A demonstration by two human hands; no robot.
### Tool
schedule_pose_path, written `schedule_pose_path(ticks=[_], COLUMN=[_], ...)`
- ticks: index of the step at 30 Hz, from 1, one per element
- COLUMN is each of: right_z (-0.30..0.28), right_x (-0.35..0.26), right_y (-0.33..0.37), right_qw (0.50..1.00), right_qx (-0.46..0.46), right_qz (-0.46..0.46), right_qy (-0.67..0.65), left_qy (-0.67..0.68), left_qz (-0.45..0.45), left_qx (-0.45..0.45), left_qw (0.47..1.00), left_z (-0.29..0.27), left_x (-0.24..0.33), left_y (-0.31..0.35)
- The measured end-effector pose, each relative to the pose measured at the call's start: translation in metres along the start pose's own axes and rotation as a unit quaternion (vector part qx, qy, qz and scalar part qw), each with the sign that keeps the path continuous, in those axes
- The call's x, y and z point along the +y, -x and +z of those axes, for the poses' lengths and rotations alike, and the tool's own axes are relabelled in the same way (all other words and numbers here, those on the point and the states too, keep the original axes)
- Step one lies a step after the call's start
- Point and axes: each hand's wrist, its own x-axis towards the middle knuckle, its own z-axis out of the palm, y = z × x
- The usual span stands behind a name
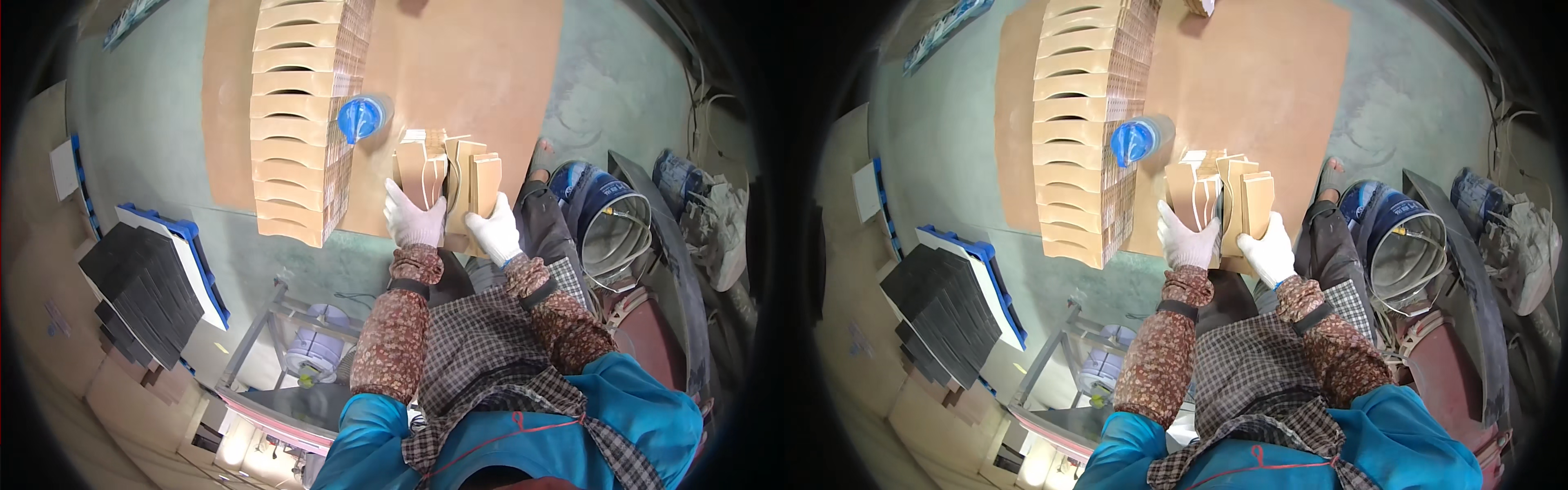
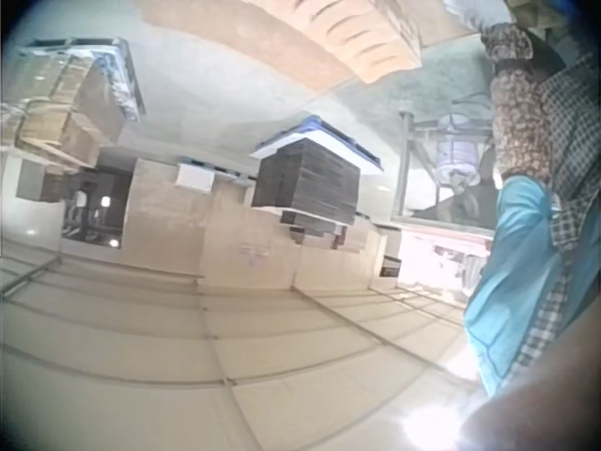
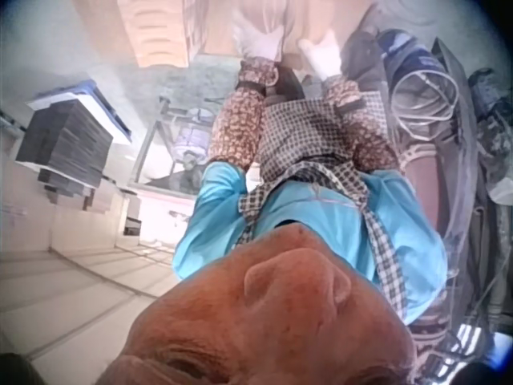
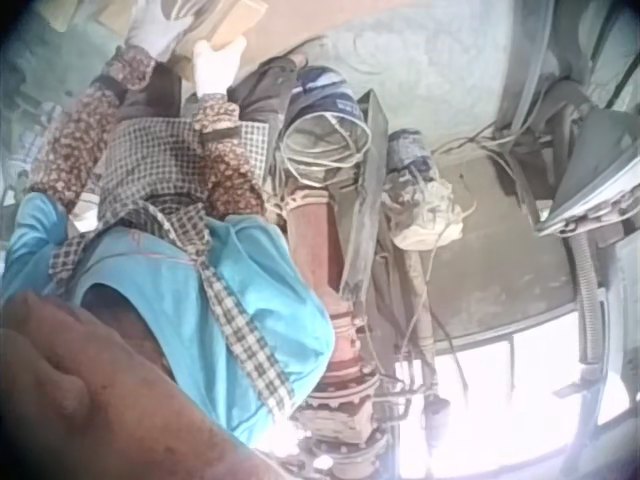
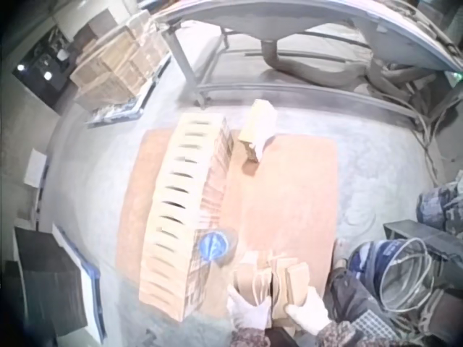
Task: Applying glue to curved wooden slats and stacking them on a long flat surface for drying.
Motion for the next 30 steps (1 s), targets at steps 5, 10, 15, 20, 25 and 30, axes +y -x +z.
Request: schedule_pose_path(ticks=[5,10,15,20,25,30], right_z=[-0.007,-0.026,-0.042,-0.051,-0.062,-0.075], right_x=[0.004,0.006,0.003,0.009,0.021,0.027], right_y=[0.005,0.011,0.02,0.028,0.028,0.028], right_qw=[0.999,0.998,0.994,0.989,0.98,0.987], right_qx=[0.017,0.011,0.004,0.017,0.008,0.03], right_qz=[0.014,0.056,0.112,0.135,0.167,0.134], right_qy=[-0.023,-0.012,-0.017,-0.063,-0.107,-0.08], left_qy=[0.027,0.067,-0.037,0.007,-0.091,-0.187], left_qz=[0.016,0.036,0.068,0.156,0.2,0.108], left_qx=[-0.014,-0.057,0.002,0.042,0.0,0.033], left_qw=[0.999,0.995,0.997,0.987,0.976,0.976], left_z=[0.004,0.006,-0.007,-0.012,0.037,0.067], left_x=[-0.006,-0.019,-0.019,0.002,0.034,0.054], left_y=[-0.001,-0.006,-0.001,0.036,0.055,0.038])
